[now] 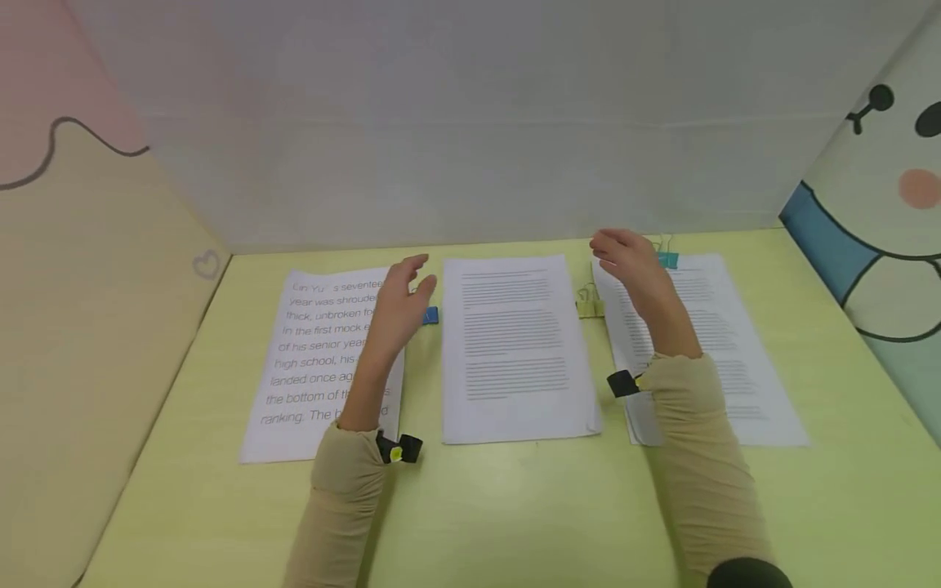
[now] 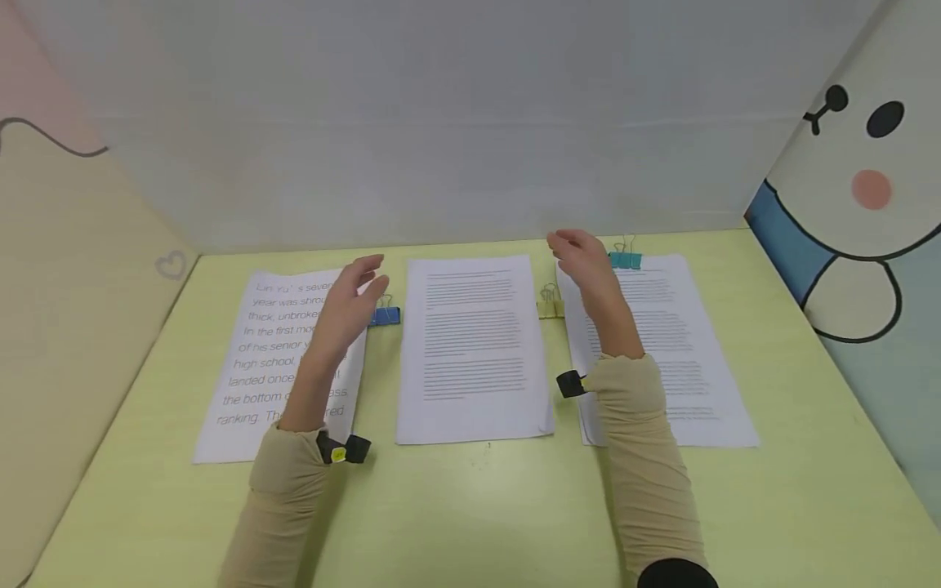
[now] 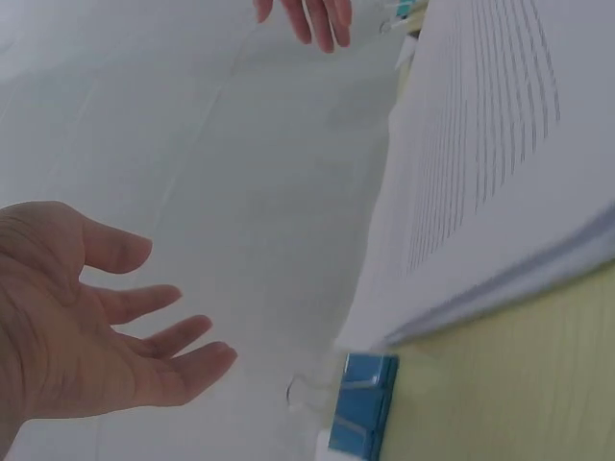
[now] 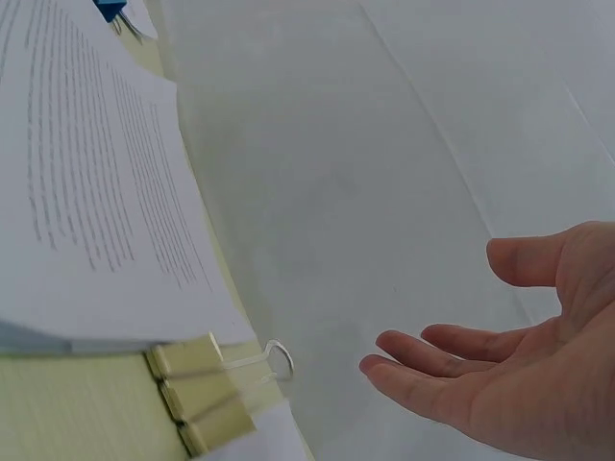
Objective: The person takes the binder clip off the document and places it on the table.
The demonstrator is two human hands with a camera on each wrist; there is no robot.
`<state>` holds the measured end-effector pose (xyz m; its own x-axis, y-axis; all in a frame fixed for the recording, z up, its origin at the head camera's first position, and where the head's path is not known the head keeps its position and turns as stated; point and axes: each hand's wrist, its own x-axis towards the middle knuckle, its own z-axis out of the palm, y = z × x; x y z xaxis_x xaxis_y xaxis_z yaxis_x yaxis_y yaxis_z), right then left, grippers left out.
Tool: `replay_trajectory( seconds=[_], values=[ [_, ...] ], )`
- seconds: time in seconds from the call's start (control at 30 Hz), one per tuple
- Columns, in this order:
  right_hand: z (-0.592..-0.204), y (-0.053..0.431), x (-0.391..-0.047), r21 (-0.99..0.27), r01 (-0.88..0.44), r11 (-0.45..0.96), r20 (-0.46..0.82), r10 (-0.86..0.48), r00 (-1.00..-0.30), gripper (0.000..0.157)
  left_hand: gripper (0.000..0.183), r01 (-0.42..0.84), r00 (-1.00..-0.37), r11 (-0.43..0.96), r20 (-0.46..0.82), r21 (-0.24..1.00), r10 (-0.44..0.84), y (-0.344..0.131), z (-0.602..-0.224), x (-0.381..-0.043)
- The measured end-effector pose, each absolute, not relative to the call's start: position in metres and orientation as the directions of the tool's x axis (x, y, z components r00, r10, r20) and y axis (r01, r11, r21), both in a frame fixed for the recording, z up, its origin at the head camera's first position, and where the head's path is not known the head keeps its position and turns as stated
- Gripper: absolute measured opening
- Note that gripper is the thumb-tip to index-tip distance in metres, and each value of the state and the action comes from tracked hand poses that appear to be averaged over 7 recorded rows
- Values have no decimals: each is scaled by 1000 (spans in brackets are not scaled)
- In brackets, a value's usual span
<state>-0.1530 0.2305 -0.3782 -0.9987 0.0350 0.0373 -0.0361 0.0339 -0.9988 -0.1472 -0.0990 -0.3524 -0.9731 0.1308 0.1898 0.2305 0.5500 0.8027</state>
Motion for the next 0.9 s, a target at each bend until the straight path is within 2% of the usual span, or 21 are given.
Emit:
replay_trajectory(
  seconds=[0.27,0.53,0.63,0.73,0.9],
  values=[
    [-384,271,-140,-996,-47,-70,39,110,-993,71,47,309,-946,564,186,766,267,-43,-360,-143],
    [-398,310,-118,-989,96,114,-67,237,-969,81,45,388,-886,538,143,748,441,3,-378,-130],
    [-400,321,-112,-990,123,72,-99,275,-956,86,45,398,-870,541,118,741,479,16,-384,-125],
    [-403,330,-108,-991,131,-27,-133,309,-942,87,44,401,-853,539,87,741,514,28,-390,-120],
    [-410,340,-104,-979,100,-177,-156,339,-928,81,45,402,-827,551,31,731,561,42,-400,-114]
  ],
)
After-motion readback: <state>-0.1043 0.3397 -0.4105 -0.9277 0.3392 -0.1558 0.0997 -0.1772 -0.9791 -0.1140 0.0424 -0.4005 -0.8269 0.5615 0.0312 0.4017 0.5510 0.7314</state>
